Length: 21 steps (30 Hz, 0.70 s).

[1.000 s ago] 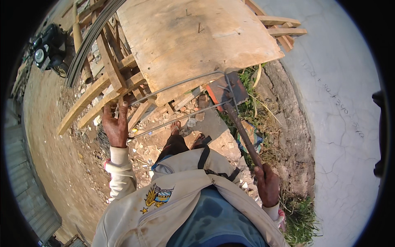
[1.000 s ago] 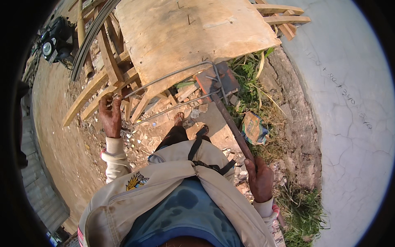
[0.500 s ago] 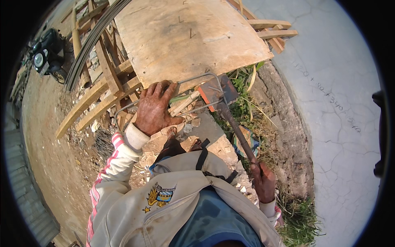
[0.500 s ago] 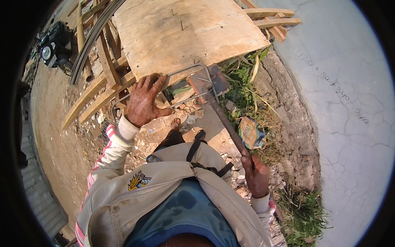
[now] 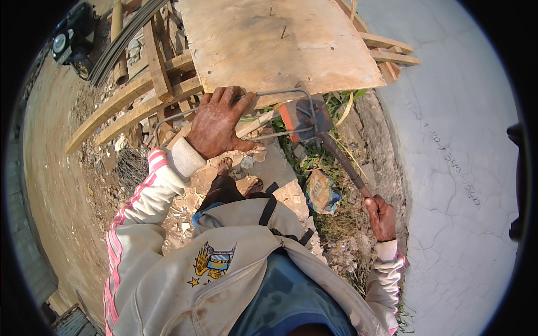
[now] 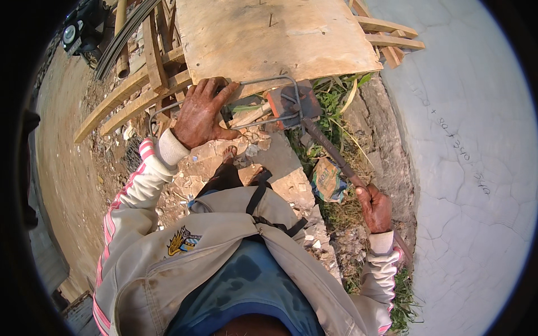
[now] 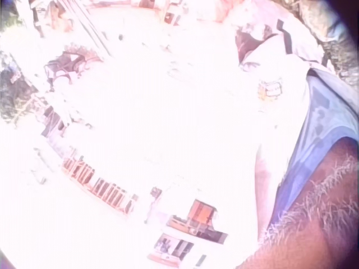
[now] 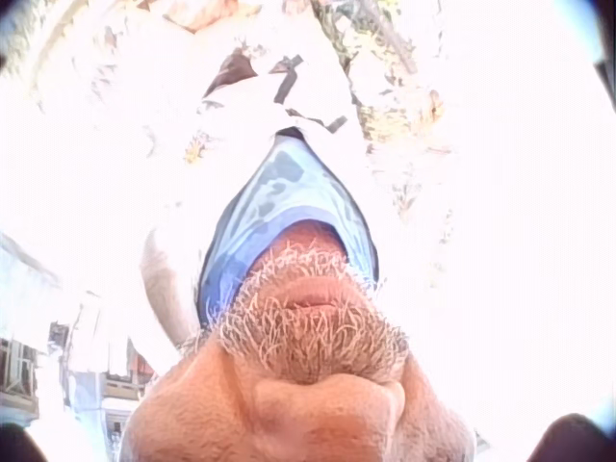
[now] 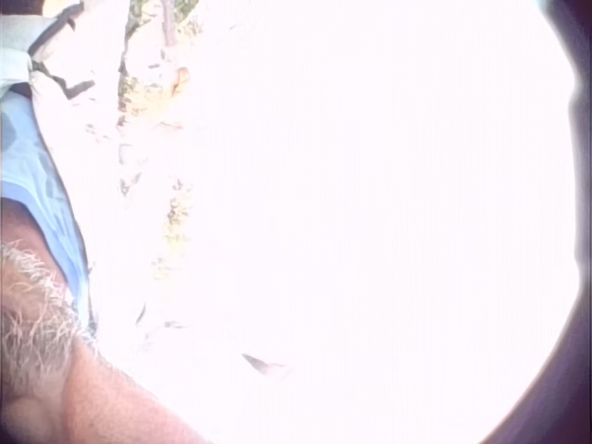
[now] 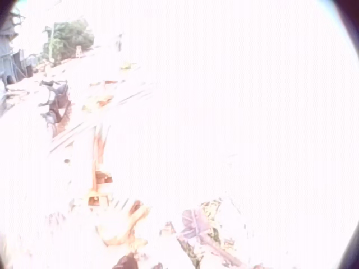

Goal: The person bends thin metal rods into U-shapes using a manual bending jig and a long metal bar as a lever. They repeatedly position each rod in the jig, apply leverage to bend it, then remove and set aside the finished piece.

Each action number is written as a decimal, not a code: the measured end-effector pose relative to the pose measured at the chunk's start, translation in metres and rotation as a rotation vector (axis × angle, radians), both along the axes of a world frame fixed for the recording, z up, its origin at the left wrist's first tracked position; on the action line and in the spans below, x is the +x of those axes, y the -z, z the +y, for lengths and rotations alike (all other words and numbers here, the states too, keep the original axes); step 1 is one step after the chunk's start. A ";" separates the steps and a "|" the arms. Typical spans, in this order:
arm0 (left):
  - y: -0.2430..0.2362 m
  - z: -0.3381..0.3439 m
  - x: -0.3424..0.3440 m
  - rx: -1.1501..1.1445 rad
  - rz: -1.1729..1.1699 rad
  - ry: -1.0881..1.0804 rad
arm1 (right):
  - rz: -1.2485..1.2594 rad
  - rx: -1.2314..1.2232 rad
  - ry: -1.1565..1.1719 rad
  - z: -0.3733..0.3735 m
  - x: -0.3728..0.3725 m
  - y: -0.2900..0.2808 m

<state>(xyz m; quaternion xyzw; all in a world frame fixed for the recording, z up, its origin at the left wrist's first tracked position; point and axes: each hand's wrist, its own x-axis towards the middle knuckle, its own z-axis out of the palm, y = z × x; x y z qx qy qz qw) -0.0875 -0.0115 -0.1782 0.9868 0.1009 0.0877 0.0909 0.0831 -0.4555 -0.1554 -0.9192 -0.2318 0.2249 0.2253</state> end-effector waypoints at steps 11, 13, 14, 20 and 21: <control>0.000 0.000 -0.001 -0.034 0.005 -0.011 | -0.078 -0.045 -0.291 0.012 0.084 -0.004; 0.000 -0.001 -0.001 -0.023 0.018 -0.021 | -0.109 -0.069 -0.332 0.013 0.093 0.000; 0.000 -0.001 -0.001 -0.030 0.023 -0.023 | -0.125 -0.076 -0.356 0.013 0.096 0.002; 0.003 0.001 0.000 -0.013 0.036 -0.019 | -0.164 -0.104 -0.401 0.016 0.104 0.007; 0.003 0.000 -0.001 -0.002 0.033 -0.019 | -0.146 -0.112 -0.388 0.015 0.103 0.007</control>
